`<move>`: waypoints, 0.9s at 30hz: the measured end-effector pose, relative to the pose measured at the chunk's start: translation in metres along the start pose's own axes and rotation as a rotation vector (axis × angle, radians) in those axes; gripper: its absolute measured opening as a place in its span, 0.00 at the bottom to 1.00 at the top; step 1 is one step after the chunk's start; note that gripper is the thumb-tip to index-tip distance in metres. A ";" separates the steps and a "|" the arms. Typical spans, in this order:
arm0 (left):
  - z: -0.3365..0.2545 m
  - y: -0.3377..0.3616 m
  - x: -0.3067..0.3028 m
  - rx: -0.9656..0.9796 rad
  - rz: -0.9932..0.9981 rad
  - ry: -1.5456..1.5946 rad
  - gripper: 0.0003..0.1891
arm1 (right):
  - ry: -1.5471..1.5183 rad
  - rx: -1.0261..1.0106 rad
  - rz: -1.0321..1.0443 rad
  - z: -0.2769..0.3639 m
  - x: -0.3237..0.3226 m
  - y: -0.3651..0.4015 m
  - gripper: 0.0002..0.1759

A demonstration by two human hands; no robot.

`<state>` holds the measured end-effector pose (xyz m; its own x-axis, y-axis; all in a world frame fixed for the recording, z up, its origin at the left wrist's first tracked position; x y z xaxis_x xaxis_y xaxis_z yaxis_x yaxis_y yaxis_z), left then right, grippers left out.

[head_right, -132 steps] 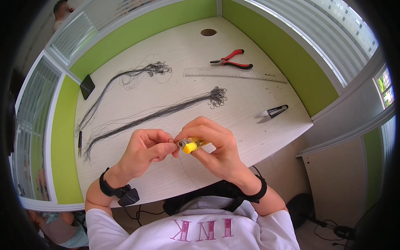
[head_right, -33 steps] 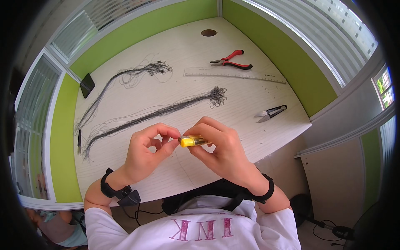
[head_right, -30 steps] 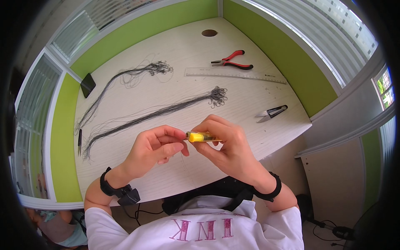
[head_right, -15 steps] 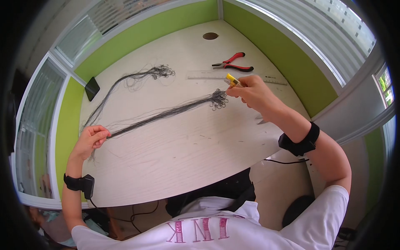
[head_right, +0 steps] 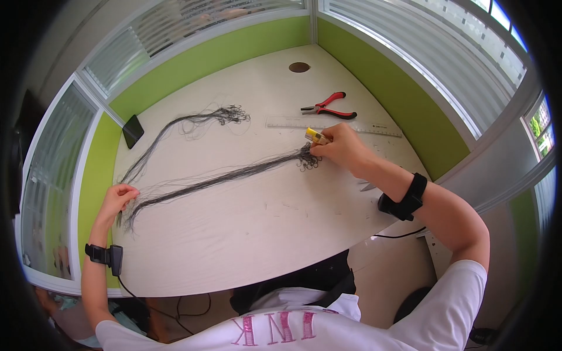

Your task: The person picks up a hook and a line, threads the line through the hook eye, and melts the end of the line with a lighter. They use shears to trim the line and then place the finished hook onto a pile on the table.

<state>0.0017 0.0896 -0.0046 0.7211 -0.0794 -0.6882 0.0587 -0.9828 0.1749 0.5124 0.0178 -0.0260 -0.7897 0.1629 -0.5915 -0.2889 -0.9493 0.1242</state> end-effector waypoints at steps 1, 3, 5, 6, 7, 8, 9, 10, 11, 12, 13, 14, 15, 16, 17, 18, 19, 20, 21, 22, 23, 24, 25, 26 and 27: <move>0.000 -0.001 0.000 -0.009 -0.008 -0.035 0.07 | 0.014 -0.018 0.018 0.002 0.001 0.000 0.11; -0.002 0.002 -0.002 -0.019 -0.022 -0.074 0.08 | 0.005 -0.015 0.010 0.004 0.001 0.000 0.11; -0.014 0.005 0.005 0.054 0.030 -0.125 0.11 | -0.009 -0.002 -0.003 0.002 -0.001 0.002 0.11; -0.012 0.002 0.003 0.059 0.027 -0.124 0.11 | 0.005 -0.028 -0.027 0.003 -0.005 0.003 0.11; -0.012 -0.004 -0.003 0.106 -0.011 -0.143 0.12 | 0.018 -0.053 -0.051 0.006 -0.009 0.003 0.11; -0.015 -0.007 -0.007 0.151 -0.047 -0.162 0.13 | 0.016 -0.054 -0.056 0.009 -0.014 0.006 0.11; -0.020 -0.010 -0.008 0.153 -0.046 -0.165 0.13 | -0.009 0.027 -0.038 0.008 -0.018 0.012 0.11; -0.042 -0.010 -0.016 0.293 -0.139 -0.239 0.12 | -0.034 0.106 -0.020 0.006 -0.021 0.018 0.12; -0.065 -0.009 -0.022 0.432 -0.232 -0.313 0.12 | -0.036 0.105 -0.020 0.012 -0.026 0.025 0.12; -0.078 -0.012 -0.019 0.433 -0.233 -0.315 0.12 | -0.095 0.115 0.008 0.017 -0.026 0.035 0.12; -0.096 -0.016 -0.010 0.455 -0.208 -0.294 0.11 | -0.153 0.127 0.036 0.019 -0.024 0.044 0.13; -0.113 -0.020 -0.001 0.476 -0.179 -0.273 0.11 | -0.146 0.156 0.064 0.013 -0.020 0.052 0.12; -0.128 -0.027 0.011 0.545 -0.157 -0.252 0.10 | -0.148 0.161 0.063 0.012 -0.018 0.062 0.12; -0.140 -0.035 0.025 0.613 -0.135 -0.230 0.10 | -0.106 0.027 0.112 0.025 -0.012 0.074 0.11; -0.146 -0.047 0.040 0.597 -0.112 -0.243 0.09 | -0.063 -0.107 0.161 0.035 -0.004 0.086 0.11; -0.150 -0.060 0.054 0.581 -0.089 -0.256 0.08 | -0.064 -0.103 0.163 0.030 0.001 0.094 0.11; -0.158 -0.071 0.066 0.636 -0.101 -0.242 0.08 | -0.076 -0.147 0.149 0.029 0.004 0.102 0.10; -0.163 -0.082 0.077 0.689 -0.114 -0.226 0.07 | -0.086 -0.191 0.136 0.030 0.006 0.108 0.10; -0.162 -0.098 0.087 0.683 -0.114 -0.226 0.07 | -0.084 -0.189 0.142 0.026 0.008 0.110 0.10; -0.165 -0.110 0.095 0.731 -0.156 -0.265 0.07 | -0.043 -0.194 0.134 0.022 0.008 0.111 0.10; -0.171 -0.118 0.099 0.781 -0.199 -0.304 0.07 | -0.002 -0.199 0.125 0.018 0.007 0.112 0.10; -0.175 -0.125 0.104 0.778 -0.201 -0.305 0.07 | 0.026 -0.252 0.077 0.015 0.006 0.110 0.09; -0.179 -0.131 0.110 0.782 -0.181 -0.310 0.07 | 0.025 -0.254 0.081 0.008 0.008 0.110 0.09; -0.183 -0.135 0.116 0.787 -0.160 -0.315 0.07 | 0.035 -0.292 0.036 0.006 0.005 0.111 0.08; -0.186 -0.139 0.119 0.781 -0.160 -0.318 0.07 | 0.046 -0.327 -0.010 0.005 0.002 0.111 0.08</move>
<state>0.2080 0.2480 0.0203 0.5098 0.1418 -0.8486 -0.4334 -0.8097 -0.3956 0.4761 -0.0861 -0.0088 -0.7606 0.1671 -0.6273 -0.1011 -0.9850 -0.1398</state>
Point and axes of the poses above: each hand's wrist, its own y-axis away from the middle knuckle, its own x-axis out of the palm, z = x × y, the point moved 10 cm from there along -y, towards the middle knuckle, and after that the axes turned 7 degrees about -z, right-handed, at the moved point
